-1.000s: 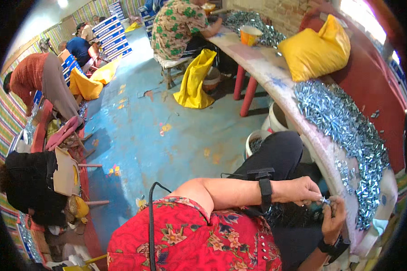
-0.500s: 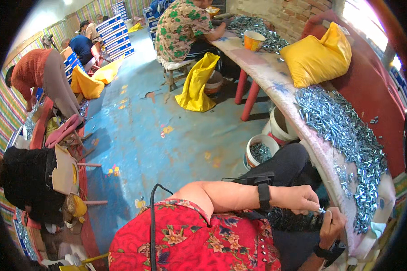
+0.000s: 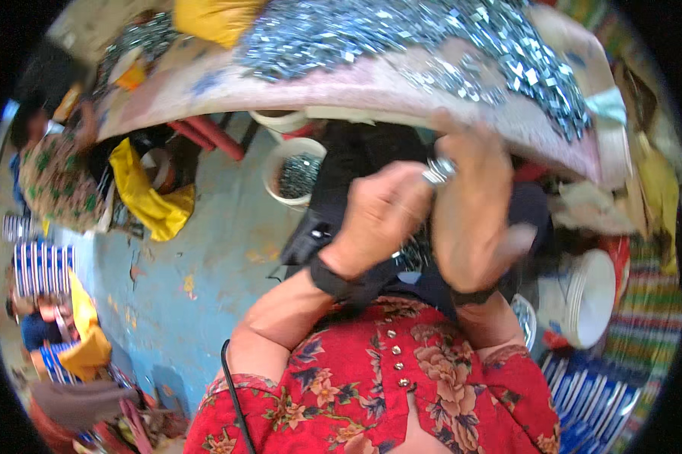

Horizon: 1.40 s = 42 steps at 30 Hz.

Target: Assembling metal washers onto bolts by hand.

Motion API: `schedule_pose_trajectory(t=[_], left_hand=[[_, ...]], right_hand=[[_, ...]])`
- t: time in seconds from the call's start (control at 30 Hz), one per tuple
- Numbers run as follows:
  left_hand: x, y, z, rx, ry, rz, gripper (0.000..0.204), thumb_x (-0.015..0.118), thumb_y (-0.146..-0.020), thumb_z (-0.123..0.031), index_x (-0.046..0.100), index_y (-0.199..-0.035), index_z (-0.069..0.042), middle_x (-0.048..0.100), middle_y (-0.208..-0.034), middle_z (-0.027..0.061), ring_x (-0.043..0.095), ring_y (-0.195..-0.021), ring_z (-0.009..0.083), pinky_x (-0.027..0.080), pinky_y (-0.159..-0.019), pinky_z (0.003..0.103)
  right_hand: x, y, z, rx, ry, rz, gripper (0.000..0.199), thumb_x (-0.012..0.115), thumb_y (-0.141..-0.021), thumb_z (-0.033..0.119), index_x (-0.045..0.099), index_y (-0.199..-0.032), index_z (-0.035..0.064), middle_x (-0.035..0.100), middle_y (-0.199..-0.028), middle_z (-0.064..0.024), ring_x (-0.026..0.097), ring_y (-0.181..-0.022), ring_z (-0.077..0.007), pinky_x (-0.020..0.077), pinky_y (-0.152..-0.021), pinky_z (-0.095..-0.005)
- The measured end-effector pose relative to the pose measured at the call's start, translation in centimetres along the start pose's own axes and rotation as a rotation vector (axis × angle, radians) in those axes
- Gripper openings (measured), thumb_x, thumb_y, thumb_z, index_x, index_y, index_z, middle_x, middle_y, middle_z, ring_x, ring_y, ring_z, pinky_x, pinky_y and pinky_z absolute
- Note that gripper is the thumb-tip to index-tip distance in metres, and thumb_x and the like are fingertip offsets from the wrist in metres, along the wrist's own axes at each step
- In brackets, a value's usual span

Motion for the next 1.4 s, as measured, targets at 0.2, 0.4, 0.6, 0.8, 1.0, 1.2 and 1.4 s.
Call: schedule_pose_trajectory(t=[0.2, 0.4, 0.6, 0.8, 1.0, 1.2, 1.4], left_hand=[[-1.6, -4.1, 2.0, -0.298, 0.466, 0.015, 0.028, 0.049, -0.090, -0.027, 0.057, -0.092, 0.000, 0.048, -0.059, -0.0003, 0.038, -0.043, 0.0055, 0.029, -0.039, 0.017], [-1.5, -5.0, 3.2, -0.490, 0.589, 0.256, 0.030, 0.047, -0.090, -0.030, 0.058, -0.092, -0.001, 0.048, -0.058, -0.0002, 0.035, -0.042, 0.0040, 0.026, -0.038, 0.016], [-2.0, -4.9, 5.2, -0.387, 0.162, 0.316, 0.022, 0.051, -0.088, -0.022, 0.059, -0.092, -0.002, 0.050, -0.059, -0.0011, 0.043, -0.046, 0.0067, 0.034, -0.041, 0.021], [-0.6, -4.8, 7.7, 0.338, -0.851, 0.392, 0.028, 0.064, -0.073, -0.014, 0.056, -0.098, -0.007, 0.058, -0.074, 0.0098, 0.059, -0.066, 0.0265, 0.048, -0.056, 0.034], [-3.4, -10.8, 6.7, 0.469, -0.870, 0.046, 0.030, 0.070, -0.067, -0.018, 0.060, -0.094, -0.009, 0.056, -0.078, 0.0115, 0.056, -0.072, 0.0268, 0.046, -0.057, 0.035], [-11.3, -21.2, 6.7, 0.215, -1.592, -0.239, 0.035, 0.058, -0.079, -0.036, 0.059, -0.092, -0.004, 0.062, -0.077, 0.0167, 0.061, -0.071, 0.0323, 0.048, -0.063, 0.042], [-10.1, -23.2, 6.9, 0.164, -1.720, -0.107, 0.021, 0.054, -0.074, -0.018, 0.063, -0.072, 0.000, 0.062, -0.074, 0.0213, 0.062, -0.072, 0.0343, 0.050, -0.065, 0.042]], right_hand=[[-4.1, -1.1, 0.9, 0.037, 0.525, 0.596, 0.027, 0.056, -0.082, 0.013, 0.056, -0.105, -0.0025, 0.061, -0.086, -0.0063, 0.058, -0.069, -0.0157, 0.0456, -0.064, -0.0254], [-5.8, -5.4, -1.0, 0.295, 0.685, 0.576, 0.027, 0.053, -0.082, 0.000, 0.054, -0.109, 0.0000, 0.054, -0.075, -0.0004, 0.049, -0.065, -0.0044, 0.0400, -0.057, -0.0189], [-7.7, -5.2, -3.0, 0.209, 1.029, 0.694, 0.015, 0.057, -0.082, 0.014, 0.054, -0.076, 0.0009, 0.050, -0.057, -0.0089, 0.048, -0.049, -0.0100, 0.0373, -0.046, -0.0260], [-11.4, -3.3, -4.3, 0.774, 0.884, 0.298, 0.034, 0.054, -0.086, 0.023, 0.054, -0.063, -0.0024, 0.033, -0.049, -0.0113, 0.033, -0.047, -0.0056, 0.0289, -0.040, -0.0295], [-12.3, -5.7, -2.2, 0.403, 1.409, 0.283, 0.020, 0.056, -0.083, 0.020, 0.054, -0.077, 0.0007, 0.050, -0.061, -0.0161, 0.052, -0.052, -0.0275, 0.0400, -0.050, -0.0317], [-10.5, -5.7, -3.7, 0.130, 1.266, 0.431, 0.014, 0.059, -0.079, 0.013, 0.055, -0.077, 0.0006, 0.053, -0.064, -0.0162, 0.055, -0.055, -0.0284, 0.0418, -0.051, -0.0318], [-11.8, -8.2, -1.8, -0.039, 1.353, 0.303, 0.010, 0.060, -0.076, 0.010, 0.055, -0.077, 0.0013, 0.055, -0.067, -0.0165, 0.058, -0.061, -0.0292, 0.0437, -0.055, -0.0336]])
Point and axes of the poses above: each hand's wrist, its own y-axis away from the middle knuckle, its own x-axis out of the palm, z = x × y, the point moved 1 cm from there along -y, towards the middle knuckle
